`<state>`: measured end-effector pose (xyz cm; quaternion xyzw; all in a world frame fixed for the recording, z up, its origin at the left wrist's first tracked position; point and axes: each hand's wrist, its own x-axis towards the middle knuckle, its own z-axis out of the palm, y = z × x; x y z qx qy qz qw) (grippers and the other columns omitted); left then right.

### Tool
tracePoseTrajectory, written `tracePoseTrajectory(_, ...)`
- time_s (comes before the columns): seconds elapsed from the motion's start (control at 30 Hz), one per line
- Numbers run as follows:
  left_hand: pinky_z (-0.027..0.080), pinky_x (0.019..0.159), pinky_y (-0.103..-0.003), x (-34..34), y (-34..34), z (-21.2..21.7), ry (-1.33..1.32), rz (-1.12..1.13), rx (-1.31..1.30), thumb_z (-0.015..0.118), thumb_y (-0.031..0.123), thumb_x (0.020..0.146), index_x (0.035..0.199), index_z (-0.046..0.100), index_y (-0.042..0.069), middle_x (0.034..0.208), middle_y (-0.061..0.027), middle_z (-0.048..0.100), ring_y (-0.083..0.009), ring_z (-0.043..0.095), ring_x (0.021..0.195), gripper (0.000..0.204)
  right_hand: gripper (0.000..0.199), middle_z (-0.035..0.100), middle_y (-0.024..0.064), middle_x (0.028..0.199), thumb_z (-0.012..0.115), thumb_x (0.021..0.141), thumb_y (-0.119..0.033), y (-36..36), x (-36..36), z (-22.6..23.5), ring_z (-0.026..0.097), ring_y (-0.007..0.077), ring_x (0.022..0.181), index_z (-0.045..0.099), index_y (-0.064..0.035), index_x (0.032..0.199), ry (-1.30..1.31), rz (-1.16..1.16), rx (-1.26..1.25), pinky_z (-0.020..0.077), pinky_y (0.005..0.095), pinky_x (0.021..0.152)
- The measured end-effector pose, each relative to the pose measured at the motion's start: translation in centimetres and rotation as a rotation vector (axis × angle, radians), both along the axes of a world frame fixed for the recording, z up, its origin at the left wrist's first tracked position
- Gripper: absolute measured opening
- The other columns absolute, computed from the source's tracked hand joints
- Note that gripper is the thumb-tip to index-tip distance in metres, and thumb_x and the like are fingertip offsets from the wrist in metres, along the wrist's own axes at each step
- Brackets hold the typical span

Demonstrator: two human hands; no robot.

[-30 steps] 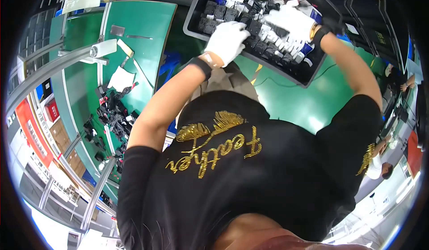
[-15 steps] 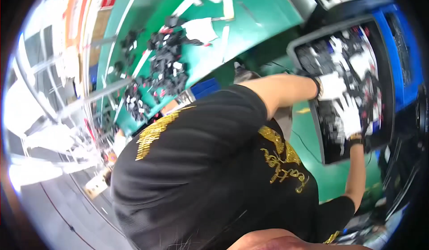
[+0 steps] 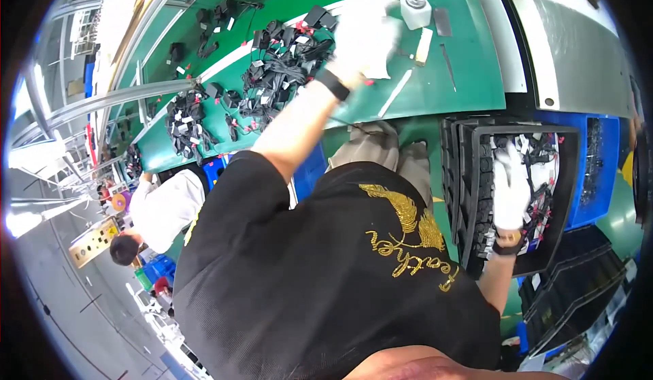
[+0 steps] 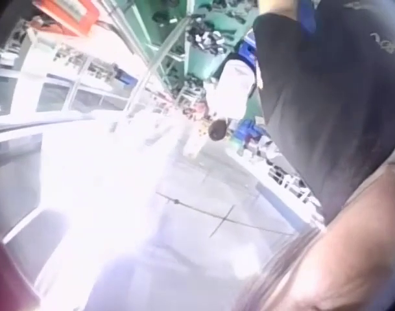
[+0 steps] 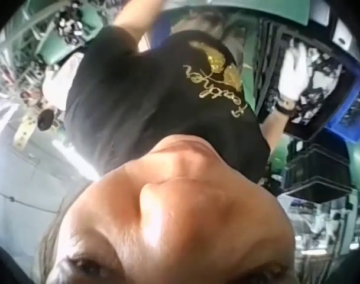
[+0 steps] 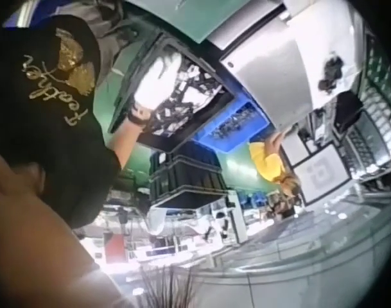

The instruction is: The person picks up power adapters from a bin, inspects them by hand, and wipes their surfaces with a cloth before placing them onto a green work surface.

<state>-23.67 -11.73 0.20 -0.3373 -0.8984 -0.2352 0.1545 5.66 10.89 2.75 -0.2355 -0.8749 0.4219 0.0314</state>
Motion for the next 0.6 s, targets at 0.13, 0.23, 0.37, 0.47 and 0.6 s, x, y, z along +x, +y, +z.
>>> tracePoseTrajectory(0.13,0.047,0.086,-0.042,-8.7,-10.7,-2.4,-0.202,0.275,-0.341,0.064,0.02,0.07,0.118,0.054,0.009,0.107,-0.0193,0.059,-0.0372,0.057,0.099,0.05,0.047,0.065,0.0094,0.1,0.063,0.083,-0.015,-10.1,-13.9,2.2,0.057,0.0163,0.071,0.051,-0.0121,0.128,0.104,0.179,-0.143,0.049,0.0291,0.069)
tracePoseTrajectory(0.23,0.047,0.086,-0.042,-11.0,-12.0,-6.1,-0.381,0.167,-0.441,0.068,0.022,0.071,0.12,0.054,0.017,0.107,-0.0211,0.058,-0.038,0.056,0.1,0.052,0.046,0.059,0.0112,0.114,0.063,0.079,-0.028,-16.4,-23.4,-1.3,0.06,0.0246,0.093,0.052,-0.0083,0.119,0.395,0.454,0.547,0.0487,0.0364,0.081)
tracePoseTrajectory(0.37,0.047,0.087,-0.039,-11.5,-13.4,-6.8,-0.475,0.161,-0.073,0.065,0.03,0.076,0.121,0.054,0.013,0.109,-0.0209,0.058,-0.0326,0.057,0.102,0.049,0.044,0.058,0.0135,0.104,0.06,0.078,-0.021,-21.8,-32.1,-7.0,0.06,0.0318,0.089,0.052,-0.0147,0.121,-0.024,0.515,0.533,0.0493,0.0424,0.077)
tracePoseTrajectory(0.47,0.047,0.083,-0.031,-11.9,-15.7,-3.6,-0.807,0.084,0.482,0.054,0.03,0.09,0.125,0.05,0.007,0.111,-0.0134,0.059,-0.0204,0.059,0.093,0.043,0.046,0.061,0.0152,0.101,0.051,0.084,-0.018,-20.7,-33.2,-10.4,0.061,0.0309,0.09,0.046,-0.0157,0.129,0.034,0.513,0.407,0.05,0.0424,0.074)
tracePoseTrajectory(0.6,0.05,0.07,-0.033,-8.9,-19.2,1.9,-1.397,-0.241,1.537,0.043,0.031,0.096,0.129,0.043,0.008,0.111,-0.0189,0.056,-0.0267,0.058,0.085,0.04,0.053,0.061,0.0143,0.099,0.059,0.081,-0.016,-20.9,-31.1,-4.6,0.063,0.0238,0.07,0.045,-0.0221,0.131,0.189,0.175,-0.461,0.0513,0.029,0.055)
